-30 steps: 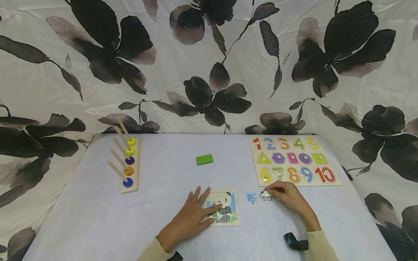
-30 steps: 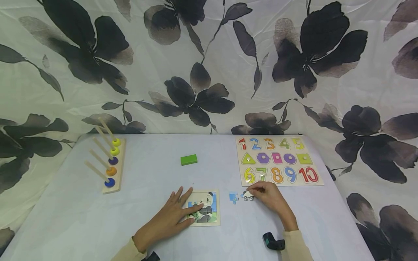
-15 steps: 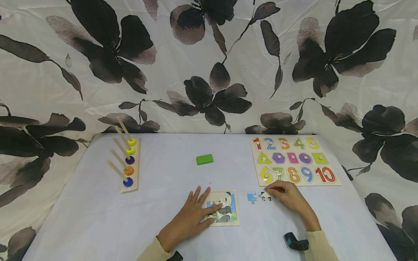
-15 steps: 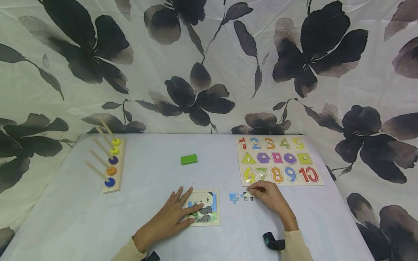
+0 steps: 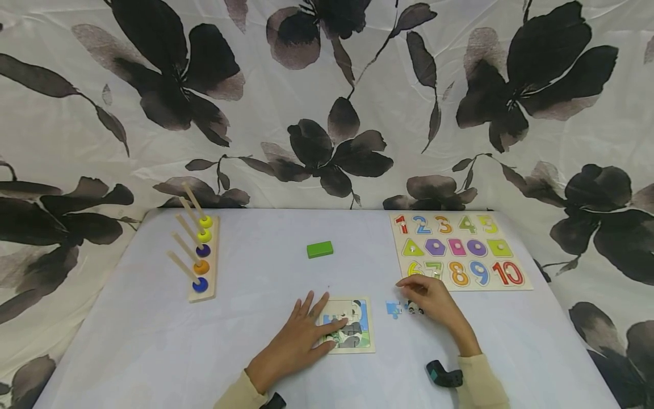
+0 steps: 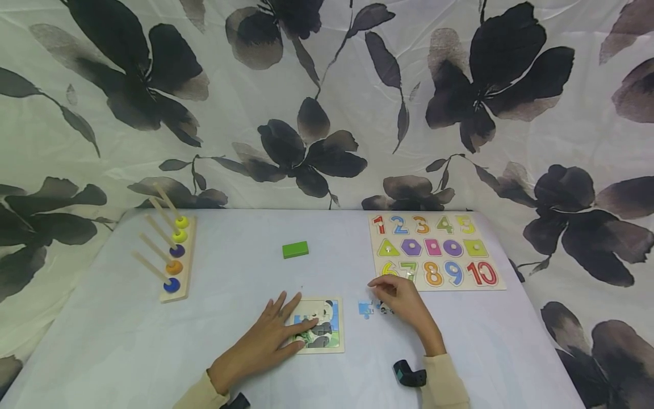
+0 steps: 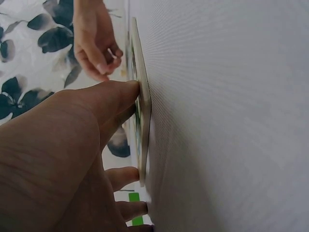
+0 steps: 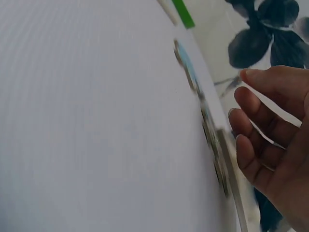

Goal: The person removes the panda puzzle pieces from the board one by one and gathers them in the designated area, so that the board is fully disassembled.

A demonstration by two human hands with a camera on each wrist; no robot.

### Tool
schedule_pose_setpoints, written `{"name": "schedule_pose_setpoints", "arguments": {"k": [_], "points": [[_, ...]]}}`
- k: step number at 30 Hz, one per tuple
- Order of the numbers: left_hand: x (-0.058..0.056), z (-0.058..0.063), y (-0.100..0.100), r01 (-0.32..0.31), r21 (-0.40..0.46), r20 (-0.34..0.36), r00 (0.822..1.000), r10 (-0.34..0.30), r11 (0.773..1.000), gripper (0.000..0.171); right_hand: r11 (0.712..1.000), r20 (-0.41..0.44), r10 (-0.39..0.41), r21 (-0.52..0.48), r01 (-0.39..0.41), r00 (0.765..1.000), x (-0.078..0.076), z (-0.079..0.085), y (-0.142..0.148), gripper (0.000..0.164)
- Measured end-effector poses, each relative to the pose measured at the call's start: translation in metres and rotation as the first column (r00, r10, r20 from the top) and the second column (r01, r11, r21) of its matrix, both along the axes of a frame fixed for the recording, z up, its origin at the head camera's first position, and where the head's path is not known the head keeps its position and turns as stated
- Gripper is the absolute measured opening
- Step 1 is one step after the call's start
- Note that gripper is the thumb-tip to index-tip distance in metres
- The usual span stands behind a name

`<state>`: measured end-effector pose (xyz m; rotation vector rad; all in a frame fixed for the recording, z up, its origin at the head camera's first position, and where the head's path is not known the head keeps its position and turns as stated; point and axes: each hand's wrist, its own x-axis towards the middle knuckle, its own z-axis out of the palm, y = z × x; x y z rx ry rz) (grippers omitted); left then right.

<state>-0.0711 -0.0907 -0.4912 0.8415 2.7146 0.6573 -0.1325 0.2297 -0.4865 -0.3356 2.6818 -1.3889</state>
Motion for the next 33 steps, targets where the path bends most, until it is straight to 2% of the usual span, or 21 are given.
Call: {"name": "schedule_pose_setpoints", "arguments": {"k": [8, 15, 19, 24, 33], "points": [[-0.001, -0.001, 0.001, -0.006, -0.012, 0.006, 1.0, 0.006, 1.0, 0.044, 0.994, -0.036, 0.098, -0.05, -0.1, 0.994, -0.006, 0.004, -0.036, 0.015], [-0.001, -0.002, -0.001, 0.008, -0.008, 0.003, 1.0, -0.008, 1.0, 0.044, 0.981, -0.123, 0.193, 0.019, -0.192, 0.973, -0.004, -0.002, -0.061, 0.013], [-0.001, -0.003, -0.002, 0.016, -0.006, -0.004, 1.0, -0.016, 1.0, 0.044, 0.971, -0.132, 0.24, 0.029, -0.238, 0.962, -0.003, -0.006, -0.069, 0.013], [-0.001, -0.002, -0.002, 0.017, -0.012, -0.006, 1.0, -0.017, 1.0, 0.044, 0.966, -0.122, 0.258, 0.014, -0.258, 0.958, -0.001, -0.008, -0.074, 0.013], [0.0, -0.001, -0.002, 0.028, -0.037, -0.015, 0.999, -0.028, 0.999, 0.045, 0.962, -0.095, 0.272, 0.067, -0.266, 0.958, 0.0, -0.011, -0.078, 0.011]]}}
